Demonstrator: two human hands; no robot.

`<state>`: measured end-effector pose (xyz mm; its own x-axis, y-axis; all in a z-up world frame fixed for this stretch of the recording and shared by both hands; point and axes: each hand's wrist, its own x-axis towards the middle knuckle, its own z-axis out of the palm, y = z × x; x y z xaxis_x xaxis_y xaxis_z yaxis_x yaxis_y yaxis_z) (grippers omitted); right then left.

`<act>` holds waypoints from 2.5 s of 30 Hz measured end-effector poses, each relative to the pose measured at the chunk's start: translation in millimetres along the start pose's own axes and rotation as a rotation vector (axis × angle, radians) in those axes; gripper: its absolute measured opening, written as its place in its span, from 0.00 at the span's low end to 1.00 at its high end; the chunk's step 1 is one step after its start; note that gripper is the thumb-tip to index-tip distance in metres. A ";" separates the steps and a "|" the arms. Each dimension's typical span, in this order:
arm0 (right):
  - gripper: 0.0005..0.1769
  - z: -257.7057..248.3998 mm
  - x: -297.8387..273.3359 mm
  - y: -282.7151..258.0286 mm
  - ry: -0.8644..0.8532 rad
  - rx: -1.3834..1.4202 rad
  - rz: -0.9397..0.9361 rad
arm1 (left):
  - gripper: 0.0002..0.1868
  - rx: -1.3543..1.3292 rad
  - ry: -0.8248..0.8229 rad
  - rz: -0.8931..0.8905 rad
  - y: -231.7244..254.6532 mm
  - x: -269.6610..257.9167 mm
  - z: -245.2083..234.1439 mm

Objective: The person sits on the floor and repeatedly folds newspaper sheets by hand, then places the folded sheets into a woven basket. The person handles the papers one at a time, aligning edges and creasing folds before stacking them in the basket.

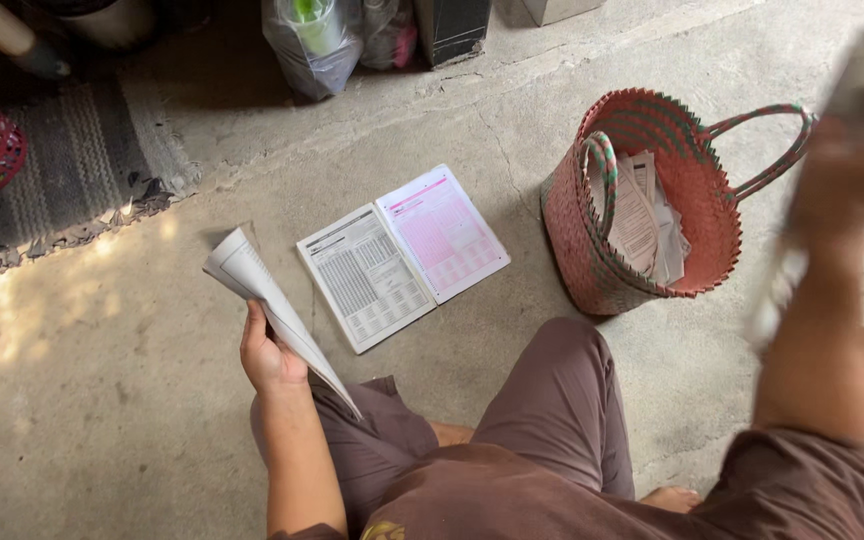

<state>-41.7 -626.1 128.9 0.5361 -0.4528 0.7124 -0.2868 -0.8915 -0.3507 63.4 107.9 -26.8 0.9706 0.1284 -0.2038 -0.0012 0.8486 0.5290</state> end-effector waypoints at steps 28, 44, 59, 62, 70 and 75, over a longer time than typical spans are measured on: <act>0.25 70.8 -252.9 -378.2 -0.859 1.084 0.227 | 0.14 0.490 -0.052 -0.071 -144.1 -64.6 52.1; 0.35 57.1 -236.0 -394.4 -1.135 1.559 0.192 | 0.14 0.276 -0.247 -0.257 -85.4 -79.3 62.4; 0.18 115.0 -211.4 -213.3 -0.299 1.048 0.476 | 0.21 0.152 -0.055 -0.136 59.5 -43.9 5.6; 0.47 102.1 -220.5 -282.9 -0.238 0.951 0.341 | 0.19 0.292 0.251 -0.125 2.6 -35.7 0.4; 0.12 79.6 -191.5 -392.1 -0.655 0.567 0.049 | 0.13 0.412 0.072 0.178 -32.0 -30.8 -1.1; 0.18 68.2 -232.3 -441.3 -0.985 0.785 -0.050 | 0.12 0.412 -0.055 0.014 -71.0 -57.0 33.1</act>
<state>14.5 -128.7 76.7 0.9931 0.0632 0.0991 0.1176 -0.5245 -0.8433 16.1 23.4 -25.5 0.9825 0.1012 -0.1561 0.0716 0.5689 0.8193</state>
